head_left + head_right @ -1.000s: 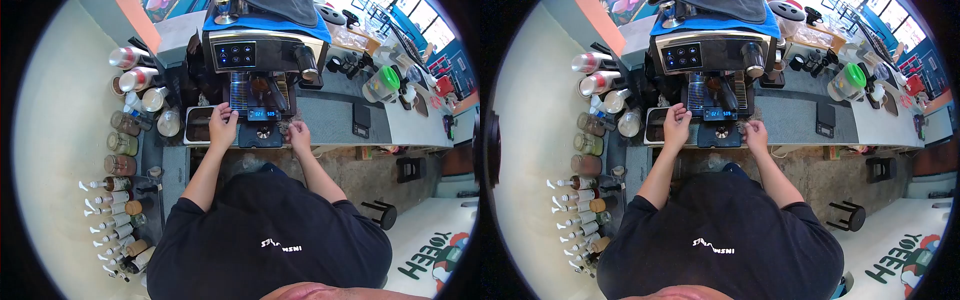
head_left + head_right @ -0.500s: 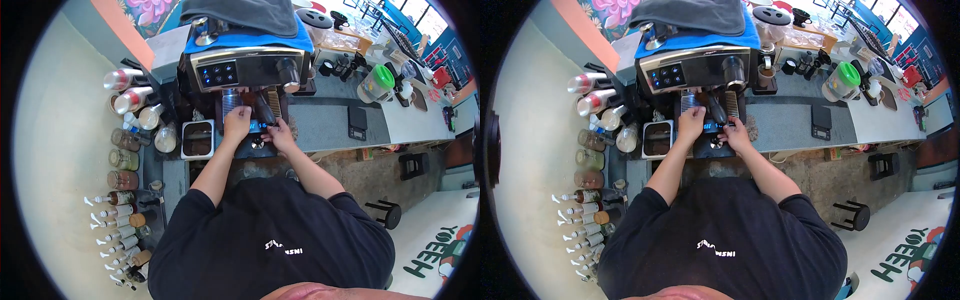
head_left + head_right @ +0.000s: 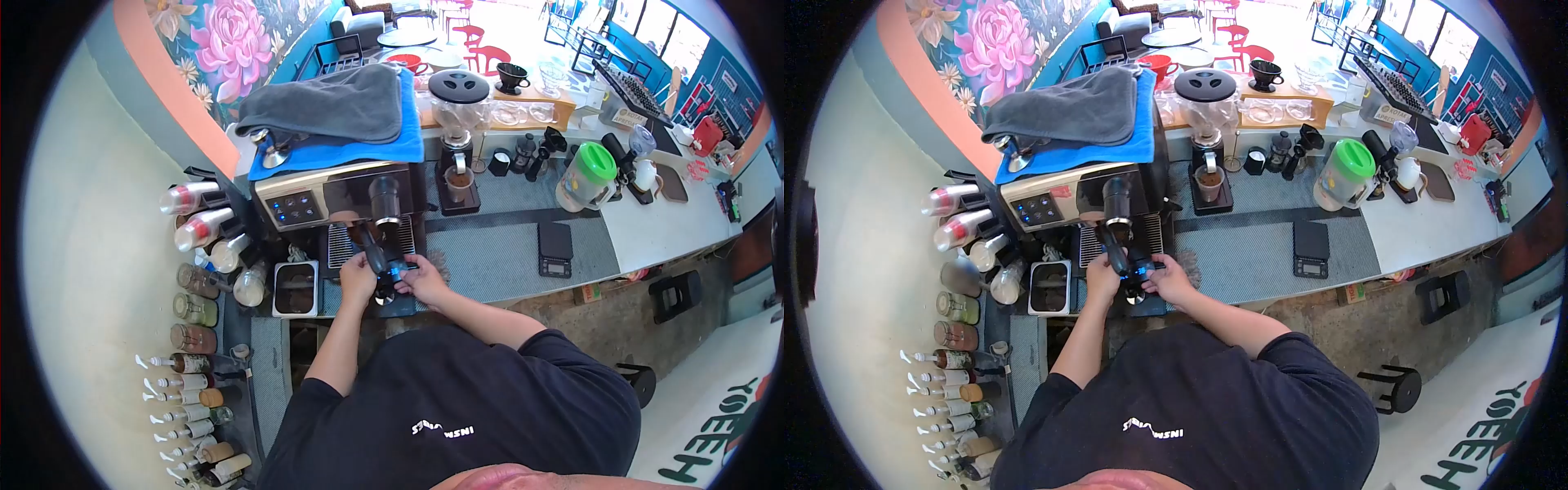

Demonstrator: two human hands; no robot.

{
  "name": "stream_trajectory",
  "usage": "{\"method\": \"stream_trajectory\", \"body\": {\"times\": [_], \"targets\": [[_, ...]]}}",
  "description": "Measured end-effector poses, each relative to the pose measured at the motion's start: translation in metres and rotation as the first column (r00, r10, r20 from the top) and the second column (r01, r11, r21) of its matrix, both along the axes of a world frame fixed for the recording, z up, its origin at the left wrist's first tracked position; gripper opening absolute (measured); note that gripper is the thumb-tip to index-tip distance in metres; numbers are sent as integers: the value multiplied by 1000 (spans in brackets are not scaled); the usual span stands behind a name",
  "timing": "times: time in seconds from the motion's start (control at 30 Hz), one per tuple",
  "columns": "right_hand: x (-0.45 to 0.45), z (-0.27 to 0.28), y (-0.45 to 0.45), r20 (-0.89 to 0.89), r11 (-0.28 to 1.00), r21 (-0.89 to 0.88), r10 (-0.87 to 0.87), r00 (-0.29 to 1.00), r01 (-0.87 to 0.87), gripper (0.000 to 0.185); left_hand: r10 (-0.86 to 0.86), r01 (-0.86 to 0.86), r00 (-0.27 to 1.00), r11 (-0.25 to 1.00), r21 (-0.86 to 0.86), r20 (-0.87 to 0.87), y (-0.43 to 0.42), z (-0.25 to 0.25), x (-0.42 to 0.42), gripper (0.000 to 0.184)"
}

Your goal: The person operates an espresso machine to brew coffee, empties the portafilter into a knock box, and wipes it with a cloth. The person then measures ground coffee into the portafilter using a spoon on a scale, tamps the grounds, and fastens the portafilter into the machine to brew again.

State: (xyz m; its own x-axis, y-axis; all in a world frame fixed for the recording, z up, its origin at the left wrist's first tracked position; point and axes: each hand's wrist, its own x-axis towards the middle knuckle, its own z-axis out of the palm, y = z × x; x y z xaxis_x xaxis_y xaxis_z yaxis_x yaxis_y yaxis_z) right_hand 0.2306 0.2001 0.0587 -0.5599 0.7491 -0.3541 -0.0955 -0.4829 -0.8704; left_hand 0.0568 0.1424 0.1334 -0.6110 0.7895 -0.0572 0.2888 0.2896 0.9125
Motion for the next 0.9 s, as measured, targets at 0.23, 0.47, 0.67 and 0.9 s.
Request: {"method": "stream_trajectory", "body": {"times": [0.23, 0.47, 0.67, 0.9], "targets": [[13, -9, 17, -37, 998, -43, 54, 998, -56, 56, 124, -65, 945, 978, 200, -302, 14, -31, 19, 42], [99, 10, 49, -71, 995, -20, 100, 993, -101, 43, 128, -138, 990, 959, 247, 57, 3, -37, 25, 33], [206, -13, 54, -27, 996, 15, 85, 996, -84, 38, 182, -212, 972, 954, 214, 151, 5, -31, 35, 32], [262, -58, 50, 54, 978, -49, -199, 978, 202, 38, 232, -274, 952, 937, 219, 200, 15, -50, 28, 30]]}}
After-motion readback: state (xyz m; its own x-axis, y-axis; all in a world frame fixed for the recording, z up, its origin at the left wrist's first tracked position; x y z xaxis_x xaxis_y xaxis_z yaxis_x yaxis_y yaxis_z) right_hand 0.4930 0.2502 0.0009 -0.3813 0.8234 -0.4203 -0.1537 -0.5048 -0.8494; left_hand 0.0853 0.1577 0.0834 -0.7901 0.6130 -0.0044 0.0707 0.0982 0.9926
